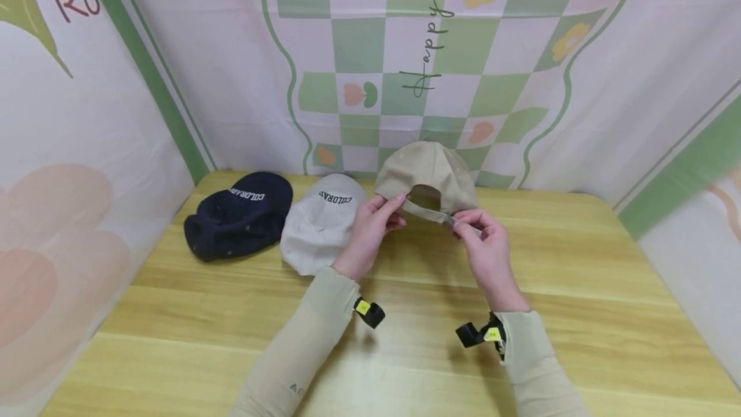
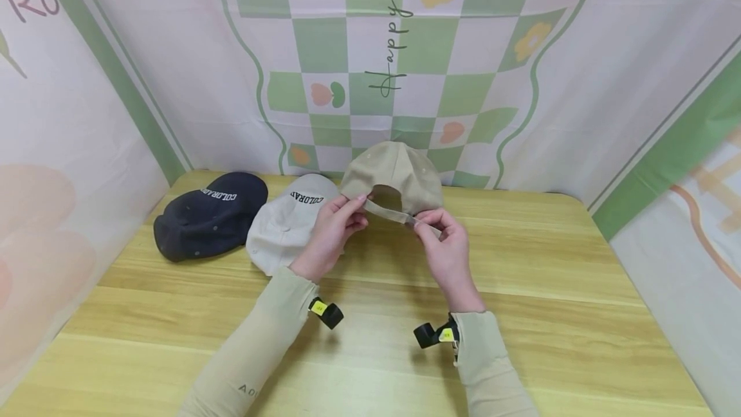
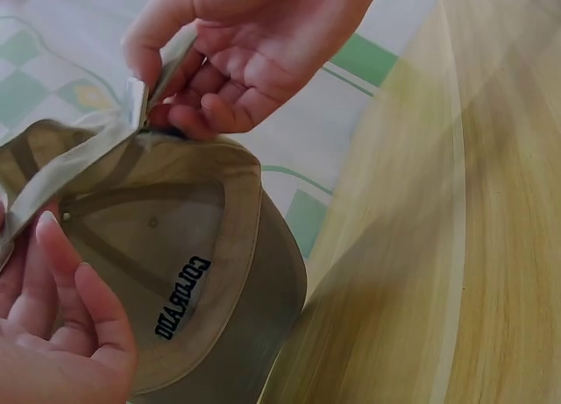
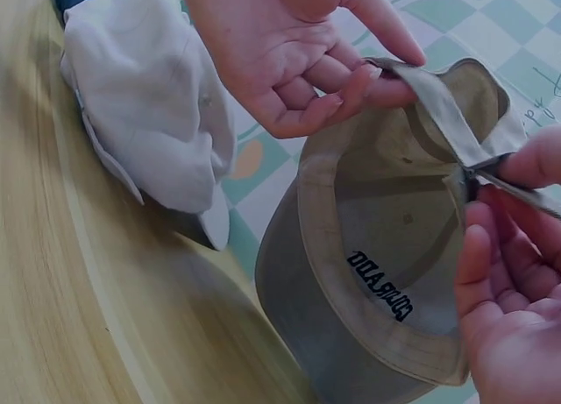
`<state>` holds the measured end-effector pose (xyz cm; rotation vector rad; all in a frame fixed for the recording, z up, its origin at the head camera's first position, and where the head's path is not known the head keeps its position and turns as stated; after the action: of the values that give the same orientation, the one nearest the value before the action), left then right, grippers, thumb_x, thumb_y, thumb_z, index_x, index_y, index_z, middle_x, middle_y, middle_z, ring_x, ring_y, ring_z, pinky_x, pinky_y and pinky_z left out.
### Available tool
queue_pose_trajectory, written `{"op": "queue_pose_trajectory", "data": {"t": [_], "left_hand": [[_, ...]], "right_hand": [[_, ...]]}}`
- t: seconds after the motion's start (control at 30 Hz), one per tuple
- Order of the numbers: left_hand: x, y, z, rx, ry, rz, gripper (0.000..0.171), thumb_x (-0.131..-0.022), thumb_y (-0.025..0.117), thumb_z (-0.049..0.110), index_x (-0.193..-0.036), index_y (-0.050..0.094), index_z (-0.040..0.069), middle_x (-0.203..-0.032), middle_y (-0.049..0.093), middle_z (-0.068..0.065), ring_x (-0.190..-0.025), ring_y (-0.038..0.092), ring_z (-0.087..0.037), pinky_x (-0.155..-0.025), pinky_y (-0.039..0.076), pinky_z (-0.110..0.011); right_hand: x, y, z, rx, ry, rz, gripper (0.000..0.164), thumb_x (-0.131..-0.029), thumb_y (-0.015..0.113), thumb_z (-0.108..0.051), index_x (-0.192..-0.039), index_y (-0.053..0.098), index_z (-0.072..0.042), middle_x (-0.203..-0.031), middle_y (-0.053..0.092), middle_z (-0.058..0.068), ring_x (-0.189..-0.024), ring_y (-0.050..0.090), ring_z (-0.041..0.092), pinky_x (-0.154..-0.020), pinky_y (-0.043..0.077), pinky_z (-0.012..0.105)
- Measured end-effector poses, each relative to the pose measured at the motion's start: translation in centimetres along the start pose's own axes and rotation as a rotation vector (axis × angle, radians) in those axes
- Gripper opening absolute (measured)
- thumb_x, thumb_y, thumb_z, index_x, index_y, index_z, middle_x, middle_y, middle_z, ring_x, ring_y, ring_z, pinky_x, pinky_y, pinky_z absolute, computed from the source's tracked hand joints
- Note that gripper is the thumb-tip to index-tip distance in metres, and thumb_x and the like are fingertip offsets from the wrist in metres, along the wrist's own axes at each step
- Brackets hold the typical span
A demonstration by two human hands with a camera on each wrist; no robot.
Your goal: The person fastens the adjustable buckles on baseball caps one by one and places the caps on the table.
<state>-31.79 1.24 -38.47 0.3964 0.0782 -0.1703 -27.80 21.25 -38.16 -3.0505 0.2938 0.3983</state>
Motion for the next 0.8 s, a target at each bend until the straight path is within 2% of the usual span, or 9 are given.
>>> {"op": "queue_pose_trajectory", "data": {"t": [0.17, 0.43, 0.63, 0.8], "left_hand": [[-0.04, -0.35, -0.05, -0.046, 0.009, 0.022, 0.024, -0.100, 0.068, 0.017, -0.106, 0.070, -0.006, -0.087, 0.064, -0.001, -0.072, 0.061, -0.011, -0.075, 0.054, -0.026], [-0.02, -0.57, -0.10, -0.089, 0.018, 0.043, 0.017, -0.099, 0.069, 0.017, -0.094, 0.070, 0.001, -0.084, 0.065, 0.000, -0.072, 0.061, -0.012, -0.076, 0.053, -0.028], [-0.03, -0.55, -0.15, -0.100, 0.010, 0.044, 0.018, -0.099, 0.069, 0.017, -0.097, 0.071, -0.001, -0.087, 0.066, -0.001, -0.074, 0.061, -0.013, -0.080, 0.055, -0.033], [-0.01, -0.51, -0.19, -0.107, 0.006, 0.041, 0.020, -0.099, 0.069, 0.016, -0.101, 0.071, -0.003, -0.089, 0.067, -0.001, -0.075, 0.061, -0.015, -0.077, 0.054, -0.028]], "right_hand": [[0.06, -0.30, -0.14, 0.002, -0.021, 0.046, 0.012, -0.096, 0.054, 0.006, -0.084, 0.056, 0.005, -0.103, 0.062, 0.010, -0.083, 0.060, 0.021, -0.073, 0.053, 0.026], [0.07, 0.03, -0.67, -0.066, -0.067, 0.029, 0.012, -0.097, 0.049, 0.009, -0.087, 0.046, 0.014, -0.103, 0.061, 0.012, -0.079, 0.058, 0.022, -0.068, 0.052, 0.023], [0.19, 0.22, -0.72, -0.092, -0.060, 0.009, 0.010, -0.099, 0.046, 0.010, -0.090, 0.043, 0.015, -0.106, 0.064, 0.017, -0.079, 0.057, 0.021, -0.067, 0.051, 0.023], [0.22, 0.40, -0.62, -0.104, -0.049, -0.016, 0.009, -0.099, 0.044, 0.010, -0.091, 0.041, 0.014, -0.111, 0.063, 0.025, -0.079, 0.058, 0.020, -0.067, 0.051, 0.024]]}}
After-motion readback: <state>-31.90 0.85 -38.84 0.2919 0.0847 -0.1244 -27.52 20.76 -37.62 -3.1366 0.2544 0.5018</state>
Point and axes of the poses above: each hand's wrist, its own x-axis away from the middle knuckle, its own y-axis out of the palm, z = x × y, the point moved 7 cm from there along -x, towards the middle knuckle
